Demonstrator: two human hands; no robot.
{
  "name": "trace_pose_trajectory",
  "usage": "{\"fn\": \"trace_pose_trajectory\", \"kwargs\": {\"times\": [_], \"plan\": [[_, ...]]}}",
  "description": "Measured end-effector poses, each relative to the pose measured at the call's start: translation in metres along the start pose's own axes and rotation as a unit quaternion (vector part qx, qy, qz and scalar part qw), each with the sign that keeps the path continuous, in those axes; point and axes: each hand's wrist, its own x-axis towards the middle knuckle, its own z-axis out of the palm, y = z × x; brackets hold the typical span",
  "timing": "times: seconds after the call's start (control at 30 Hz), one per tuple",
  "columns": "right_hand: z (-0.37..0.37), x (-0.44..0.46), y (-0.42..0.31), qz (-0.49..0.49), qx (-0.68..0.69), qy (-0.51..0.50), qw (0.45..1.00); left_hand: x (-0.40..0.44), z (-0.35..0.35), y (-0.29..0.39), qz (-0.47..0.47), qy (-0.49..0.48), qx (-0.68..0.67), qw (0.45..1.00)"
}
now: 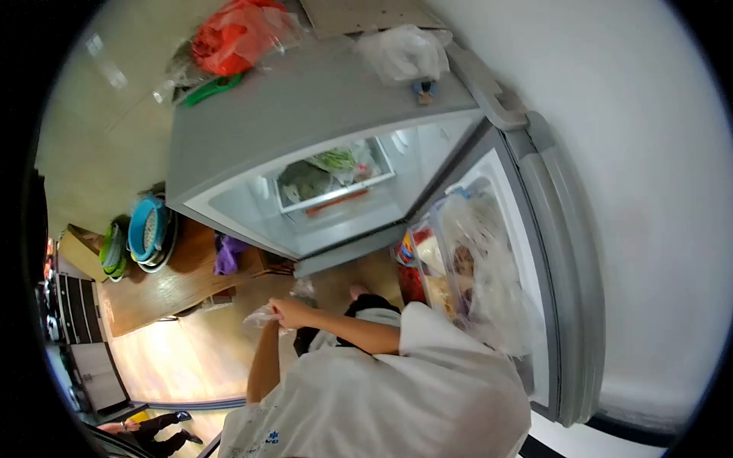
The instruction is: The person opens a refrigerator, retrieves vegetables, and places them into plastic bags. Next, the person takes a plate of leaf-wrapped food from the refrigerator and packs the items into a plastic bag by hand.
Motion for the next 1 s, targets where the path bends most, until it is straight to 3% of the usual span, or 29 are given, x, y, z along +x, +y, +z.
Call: {"fn": "trace_pose_trajectory", "kwargs": {"times": [0.1,0.17,0.2,0.3,0.33,0.43,0.47,0.53,0.63,0.67,0.77,0.83,0.87,0.9,1.0], "plan": [[-0.016,-0.001,-0.001,0.005,-0.02,0.136,0.99,0.013,0.015,0.005,0.021,0.028,-0.149,0.988],[-0.027,-0.001,0.013,0.031,-0.09,0.144,0.985,0.017,0.022,0.009,0.027,0.024,-0.323,0.946],[-0.031,-0.001,0.02,0.045,-0.124,0.147,0.98,-0.031,0.007,0.078,0.01,0.012,-0.396,0.918],[-0.045,-0.005,0.006,0.06,-0.077,0.124,0.987,-0.046,0.004,0.1,0.126,0.043,-0.355,0.925],[-0.05,-0.006,0.0,0.061,-0.044,0.121,0.99,-0.049,0.012,0.089,0.097,0.112,-0.256,0.955],[-0.038,0.0,0.019,0.033,0.02,0.118,0.992,-0.045,0.024,0.081,0.16,0.065,-0.109,0.979],[-0.035,-0.001,0.016,0.001,0.012,0.094,0.996,-0.019,0.036,0.044,0.171,0.027,0.011,0.985],[-0.035,-0.001,0.001,-0.067,-0.006,0.048,0.997,-0.016,0.034,0.047,0.147,0.006,0.092,0.985],[-0.056,-0.011,-0.06,0.022,0.006,-0.1,0.995,-0.008,0.038,0.049,0.158,0.001,0.186,0.97],[-0.055,-0.011,-0.054,0.033,0.02,-0.093,0.995,-0.004,0.038,0.05,0.164,0.005,0.216,0.962],[-0.052,-0.006,0.014,-0.053,-0.043,0.054,0.996,-0.011,0.039,0.064,0.199,0.037,0.297,0.933],[-0.076,-0.008,0.029,-0.01,-0.085,0.069,0.994,-0.067,0.016,0.133,0.263,0.118,0.227,0.93],[-0.095,-0.014,0.013,0.069,-0.061,0.058,0.994,-0.101,0.007,0.163,0.287,0.183,0.249,0.906],[-0.113,-0.021,-0.016,0.146,-0.036,0.047,0.988,-0.127,-0.001,0.166,0.272,0.182,0.204,0.923],[-0.134,-0.022,-0.037,0.189,0.005,-0.032,0.981,-0.152,-0.023,0.162,0.223,0.225,0.11,0.942]]}}
